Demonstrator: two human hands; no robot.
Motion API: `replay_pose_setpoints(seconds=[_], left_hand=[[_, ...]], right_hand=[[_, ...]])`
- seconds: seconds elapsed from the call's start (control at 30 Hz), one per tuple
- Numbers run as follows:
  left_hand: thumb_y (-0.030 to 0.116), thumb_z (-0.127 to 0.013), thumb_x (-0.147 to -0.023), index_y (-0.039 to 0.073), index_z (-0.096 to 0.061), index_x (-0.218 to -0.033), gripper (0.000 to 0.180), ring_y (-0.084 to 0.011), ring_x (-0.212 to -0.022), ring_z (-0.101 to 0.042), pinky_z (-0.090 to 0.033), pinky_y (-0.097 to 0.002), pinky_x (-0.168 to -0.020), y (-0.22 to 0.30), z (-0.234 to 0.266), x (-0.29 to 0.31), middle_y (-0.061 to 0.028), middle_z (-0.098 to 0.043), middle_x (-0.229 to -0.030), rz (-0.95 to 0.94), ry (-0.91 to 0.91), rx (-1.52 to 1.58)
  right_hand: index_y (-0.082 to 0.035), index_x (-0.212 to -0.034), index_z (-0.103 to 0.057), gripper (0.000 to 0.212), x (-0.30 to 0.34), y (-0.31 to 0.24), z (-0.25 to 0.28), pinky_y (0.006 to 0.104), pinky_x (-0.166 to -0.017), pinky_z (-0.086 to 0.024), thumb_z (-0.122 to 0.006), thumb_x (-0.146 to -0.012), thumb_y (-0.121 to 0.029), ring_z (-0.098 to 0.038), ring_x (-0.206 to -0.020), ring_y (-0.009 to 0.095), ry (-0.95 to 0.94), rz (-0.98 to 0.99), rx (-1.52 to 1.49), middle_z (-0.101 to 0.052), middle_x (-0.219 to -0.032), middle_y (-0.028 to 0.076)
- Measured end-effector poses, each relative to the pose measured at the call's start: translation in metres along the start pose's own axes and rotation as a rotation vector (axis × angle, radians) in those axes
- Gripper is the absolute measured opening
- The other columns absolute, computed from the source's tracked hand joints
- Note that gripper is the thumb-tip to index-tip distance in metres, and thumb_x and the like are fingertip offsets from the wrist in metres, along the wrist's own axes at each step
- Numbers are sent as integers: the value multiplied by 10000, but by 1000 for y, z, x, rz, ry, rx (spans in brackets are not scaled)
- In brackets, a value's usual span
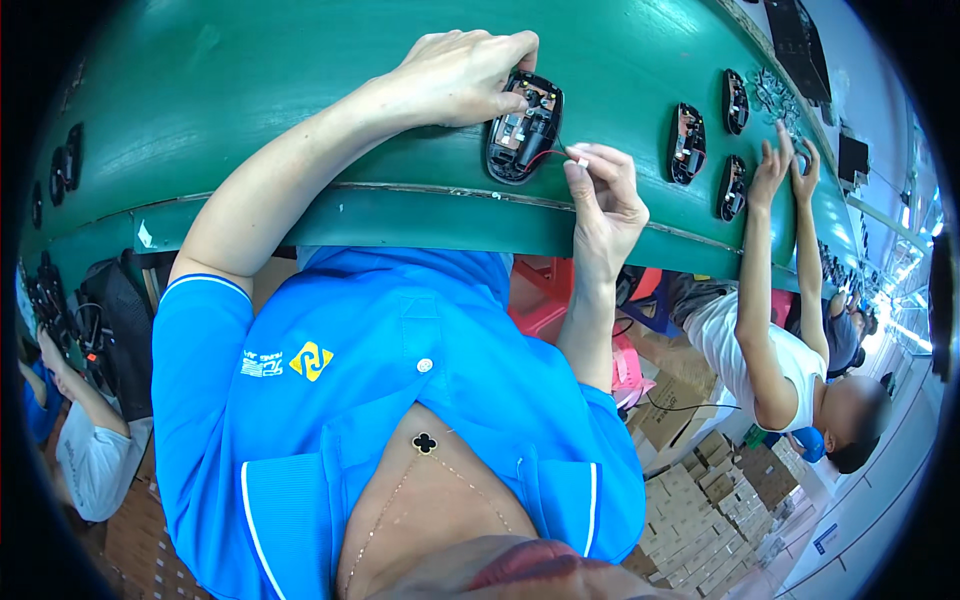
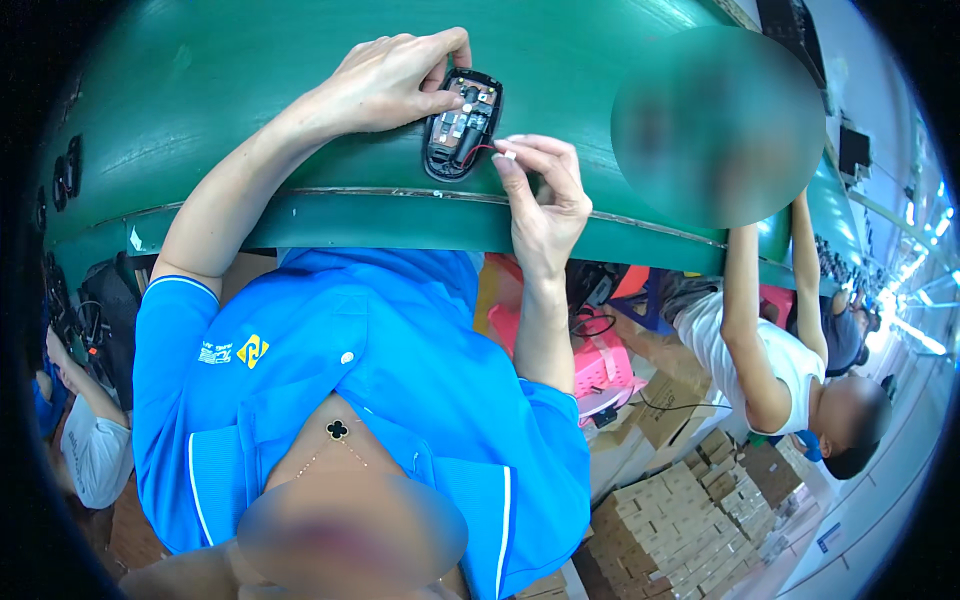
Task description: The person assembles computer mouse bases by taking mouse casings and circuit boards from a conveyor belt, fitting the circuit boards and wires into the casings by hand, and placing the assembled mouse bases back onto the conveyor belt.
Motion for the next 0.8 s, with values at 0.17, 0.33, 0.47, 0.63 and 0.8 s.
replay_pose_setpoints(seconds=[0.17,0.33,0.47,0.63,0.8], left_hand=[[196,-744,-841,96,-626,-1100,302,-219,-631,-598,-434,-373,-563,-2,5,6,-24,-602,-705,-7,-14,9],[191,-740,-837,94,-625,-1098,302,-234,-628,-603,-433,-385,-552,-6,7,10,-35,-612,-708,20,-25,-1],[195,-742,-834,93,-624,-1092,302,-246,-610,-604,-432,-395,-541,-12,7,12,-43,-625,-706,2,-6,2],[203,-744,-833,93,-622,-1076,294,-257,-591,-611,-435,-403,-534,-18,6,14,-47,-641,-697,-15,4,2],[212,-745,-834,91,-617,-1057,284,-266,-586,-624,-446,-409,-535,-23,8,19,-47,-650,-687,-27,20,5]], right_hand=[[-28,-1089,-717,196,-7,-6,-30,247,-878,-473,-761,-899,-43,-617,-999,146,-14,-9,-189,-674,-1042,77],[-43,-1006,-749,123,-7,-2,-50,262,-874,-447,-764,-884,-44,-590,-957,154,19,-243,-244,-681,-1022,44],[-60,-946,-755,89,-17,-28,-46,295,-874,-414,-773,-859,-60,-550,-923,165,-32,88,353,-663,-980,13],[-73,-906,-752,88,-18,-50,-68,337,-877,-368,-780,-824,-86,-497,-898,187,-220,335,772,-624,-917,-2],[-74,-897,-752,91,-26,-50,-83,373,-891,-352,-776,-818,-112,-486,-909,201,-360,334,815,-585,-878,6]])
Point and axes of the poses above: each hand's wrist, its own x-axis away from the middle knuckle, its own z-axis out of the back of the hand, y = z × x, the point moved 10 cm from there along -x, towards the middle knuckle
